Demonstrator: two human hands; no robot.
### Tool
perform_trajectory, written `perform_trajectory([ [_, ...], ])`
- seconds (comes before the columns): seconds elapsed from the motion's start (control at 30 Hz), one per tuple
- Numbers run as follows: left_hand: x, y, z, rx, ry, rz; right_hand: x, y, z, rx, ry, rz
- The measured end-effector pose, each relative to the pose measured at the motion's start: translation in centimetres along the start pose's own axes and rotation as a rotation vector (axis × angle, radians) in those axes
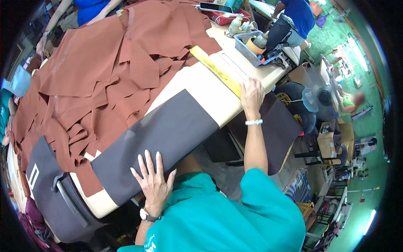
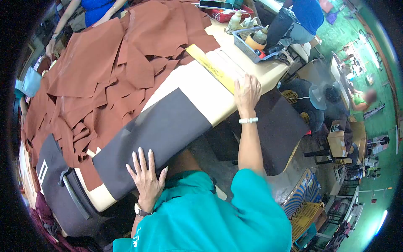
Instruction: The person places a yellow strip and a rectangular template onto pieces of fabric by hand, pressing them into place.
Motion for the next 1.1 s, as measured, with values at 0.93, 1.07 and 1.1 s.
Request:
perform_trajectory([
  [0.93,-0.9,2.2,3.2,-0.347,0.203,-0.128,15.3,12.3,1.4,0.548,-0.916,0.085],
  [1.07,1.9,3.8,5.3,-0.515,0.25,-0.053,14.4,13.9,1.3,0.397,-0.684,0.184],
  [1.1,3.4,4.3,4.7,-0.497,0.202,0.047,14.5,14.3,1.6,0.384,-0.661,0.228],
])
Point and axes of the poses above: each hand's wrist, its own y-axis away from the middle knuckle, its own z-axis out of the back of the hand, x = y × z, the point moved 10 cm from there along -y, towards the middle knuckle, and after that the axes turned 8 degrees about -z, right-handed, at the moved point
